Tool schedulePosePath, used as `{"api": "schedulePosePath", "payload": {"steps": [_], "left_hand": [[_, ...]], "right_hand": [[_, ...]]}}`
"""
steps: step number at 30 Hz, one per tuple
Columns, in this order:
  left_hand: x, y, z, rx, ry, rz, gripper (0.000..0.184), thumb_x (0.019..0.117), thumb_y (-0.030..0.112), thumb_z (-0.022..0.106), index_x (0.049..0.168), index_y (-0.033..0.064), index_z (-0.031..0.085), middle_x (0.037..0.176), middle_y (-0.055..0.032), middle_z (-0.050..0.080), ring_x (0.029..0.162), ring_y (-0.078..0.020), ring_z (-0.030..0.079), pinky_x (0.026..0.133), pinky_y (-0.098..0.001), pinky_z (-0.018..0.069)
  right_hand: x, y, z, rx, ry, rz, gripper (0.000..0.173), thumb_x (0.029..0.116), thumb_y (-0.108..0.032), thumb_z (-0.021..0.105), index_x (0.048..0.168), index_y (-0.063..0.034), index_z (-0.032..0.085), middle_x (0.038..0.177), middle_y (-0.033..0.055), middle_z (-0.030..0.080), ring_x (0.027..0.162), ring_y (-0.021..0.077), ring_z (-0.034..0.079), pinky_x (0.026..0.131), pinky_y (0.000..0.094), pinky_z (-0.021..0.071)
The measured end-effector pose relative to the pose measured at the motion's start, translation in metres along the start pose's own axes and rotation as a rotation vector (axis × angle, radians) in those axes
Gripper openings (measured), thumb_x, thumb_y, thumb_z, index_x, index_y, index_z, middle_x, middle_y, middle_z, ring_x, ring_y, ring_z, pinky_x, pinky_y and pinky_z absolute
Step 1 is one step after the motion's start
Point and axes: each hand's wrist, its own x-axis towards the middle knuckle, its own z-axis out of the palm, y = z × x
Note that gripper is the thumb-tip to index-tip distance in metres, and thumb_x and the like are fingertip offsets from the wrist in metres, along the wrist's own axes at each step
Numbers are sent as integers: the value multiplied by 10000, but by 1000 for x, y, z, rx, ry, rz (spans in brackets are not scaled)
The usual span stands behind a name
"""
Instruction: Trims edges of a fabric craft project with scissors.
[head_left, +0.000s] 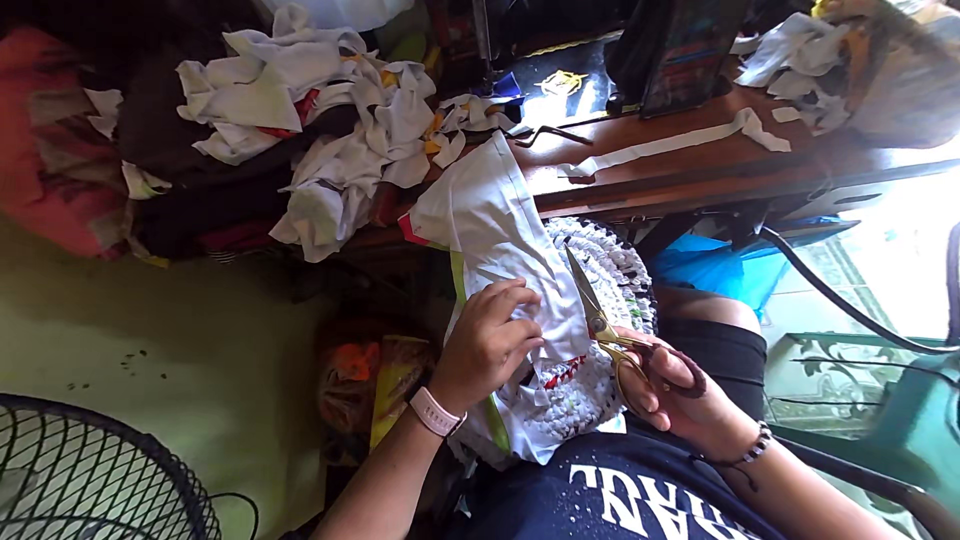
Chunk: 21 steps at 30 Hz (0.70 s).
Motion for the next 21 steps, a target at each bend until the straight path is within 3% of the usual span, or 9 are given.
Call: {"api": "schedulePosePath", "payload": {"steps": [7, 10, 13, 17, 21], "left_hand": [[3, 4, -11, 29, -57, 19, 183, 988, 221, 662, 883, 103, 755, 1263, -100, 692, 1370, -275, 528, 1130, -483, 428], [6, 7, -13, 59, -78, 25, 236, 991, 306, 661, 889, 113, 753, 1259, -90, 699, 1361, -262, 540, 1145, -498, 410], [11, 8, -10, 73, -8, 34, 280, 1015, 334, 625, 1043, 97, 772, 1259, -103, 700, 1330, -264, 566, 1113, -476, 444], [26, 12, 0, 120, 64, 38, 287, 1026, 197, 587, 1230, 58, 734, 1370, -129, 651, 1394, -284, 523, 1154, -469, 437], [36, 12, 13, 188, 92, 9, 317, 1013, 123, 568, 1282, 19, 701, 1428, -151, 618, 1421, -291, 504, 1190, -477, 402]], "right_hand": [[0, 0, -1, 12, -14, 1, 489, 957, -482, 670, 1330, -166, 641, 678, -54, 657, 528, 14, 621, 488, 157, 525], [0, 0, -1, 7, -12, -5, 497, 962, -484, 664, 1336, -157, 635, 671, -58, 649, 519, 12, 613, 478, 154, 517], [-1, 1, -1, 12, 1, -4, 488, 957, -482, 671, 1321, -159, 640, 670, -56, 652, 517, 14, 618, 475, 155, 521], [-1, 1, -1, 12, -5, -7, 483, 961, -481, 665, 1322, -162, 640, 676, -54, 657, 528, 16, 625, 480, 157, 522], [-1, 2, -1, 15, -8, -17, 482, 965, -476, 663, 1326, -159, 636, 679, -53, 659, 526, 16, 623, 482, 158, 522]]}}
